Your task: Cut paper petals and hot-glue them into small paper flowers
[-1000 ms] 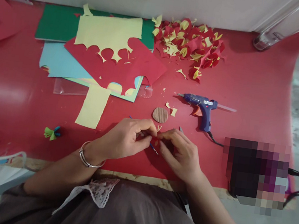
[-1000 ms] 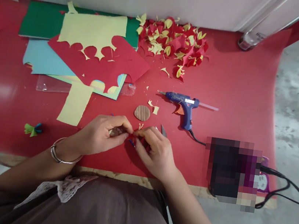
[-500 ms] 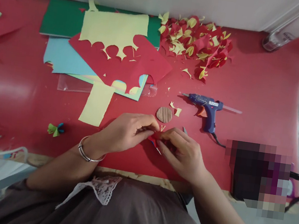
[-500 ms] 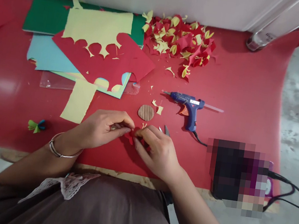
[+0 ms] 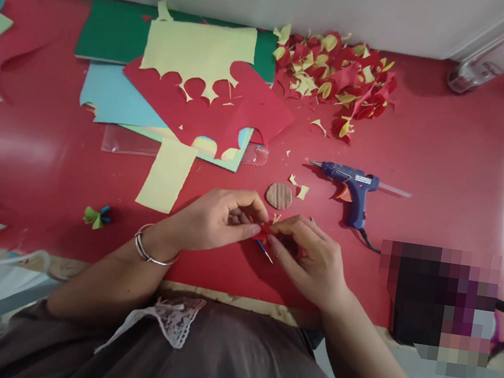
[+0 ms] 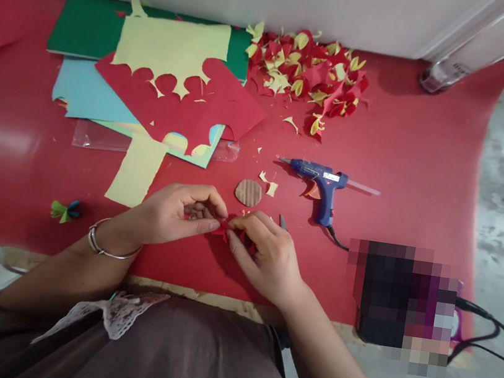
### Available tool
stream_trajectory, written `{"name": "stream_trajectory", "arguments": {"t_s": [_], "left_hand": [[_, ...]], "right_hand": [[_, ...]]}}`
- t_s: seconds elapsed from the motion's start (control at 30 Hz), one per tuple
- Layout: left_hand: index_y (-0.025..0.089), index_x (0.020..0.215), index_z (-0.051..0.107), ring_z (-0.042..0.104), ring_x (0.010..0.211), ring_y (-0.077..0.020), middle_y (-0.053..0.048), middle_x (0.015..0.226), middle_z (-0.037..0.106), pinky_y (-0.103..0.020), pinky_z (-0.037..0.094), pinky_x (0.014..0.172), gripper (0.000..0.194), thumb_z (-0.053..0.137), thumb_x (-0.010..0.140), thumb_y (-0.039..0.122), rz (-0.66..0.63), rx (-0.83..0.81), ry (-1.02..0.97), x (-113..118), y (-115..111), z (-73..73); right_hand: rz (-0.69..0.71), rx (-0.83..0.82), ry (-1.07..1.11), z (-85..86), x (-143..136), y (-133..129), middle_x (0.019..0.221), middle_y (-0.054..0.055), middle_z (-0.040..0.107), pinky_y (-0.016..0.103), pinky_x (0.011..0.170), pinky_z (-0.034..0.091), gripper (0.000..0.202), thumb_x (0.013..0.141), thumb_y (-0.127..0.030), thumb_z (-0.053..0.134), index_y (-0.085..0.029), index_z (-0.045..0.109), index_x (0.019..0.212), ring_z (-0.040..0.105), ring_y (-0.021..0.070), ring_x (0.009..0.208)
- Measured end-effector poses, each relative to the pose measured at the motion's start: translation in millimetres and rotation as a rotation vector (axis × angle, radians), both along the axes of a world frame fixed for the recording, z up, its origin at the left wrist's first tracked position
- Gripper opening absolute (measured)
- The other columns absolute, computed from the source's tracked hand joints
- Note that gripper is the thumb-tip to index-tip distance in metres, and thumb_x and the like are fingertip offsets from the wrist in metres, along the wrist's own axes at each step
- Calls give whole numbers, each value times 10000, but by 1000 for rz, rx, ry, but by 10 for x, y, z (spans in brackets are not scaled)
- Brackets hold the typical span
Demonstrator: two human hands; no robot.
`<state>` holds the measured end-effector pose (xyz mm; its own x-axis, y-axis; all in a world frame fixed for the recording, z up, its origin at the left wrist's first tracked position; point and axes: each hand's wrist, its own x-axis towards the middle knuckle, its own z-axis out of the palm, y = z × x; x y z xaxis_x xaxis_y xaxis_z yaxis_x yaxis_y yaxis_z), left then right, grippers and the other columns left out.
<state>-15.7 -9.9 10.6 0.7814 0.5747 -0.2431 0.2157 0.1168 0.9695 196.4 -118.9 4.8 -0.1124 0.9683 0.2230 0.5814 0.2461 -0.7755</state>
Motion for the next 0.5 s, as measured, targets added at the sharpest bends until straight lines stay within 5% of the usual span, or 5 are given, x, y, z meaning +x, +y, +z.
{"name": "stream_trajectory", "arguments": {"t_s": [0.23,0.5], "left_hand": [[148,903,700,626,692,-100,-17,774,698,-213,508,649,108,754,897,242,125,-124,0,109,-18,50],[166,909,666,566,554,-98,5,667,626,-226,466,524,116,742,901,254,242,-175,-22,72,-11,10]], "right_hand": [[-87,-34,24,54,61,-4,881,27,773,277,618,541,51,1013,-251,689,-235,737,1019,700,156,716],[-762,52,-266,-108,547,21,904,52,721,404,718,564,176,972,-416,748,-242,737,997,646,213,730]]}}
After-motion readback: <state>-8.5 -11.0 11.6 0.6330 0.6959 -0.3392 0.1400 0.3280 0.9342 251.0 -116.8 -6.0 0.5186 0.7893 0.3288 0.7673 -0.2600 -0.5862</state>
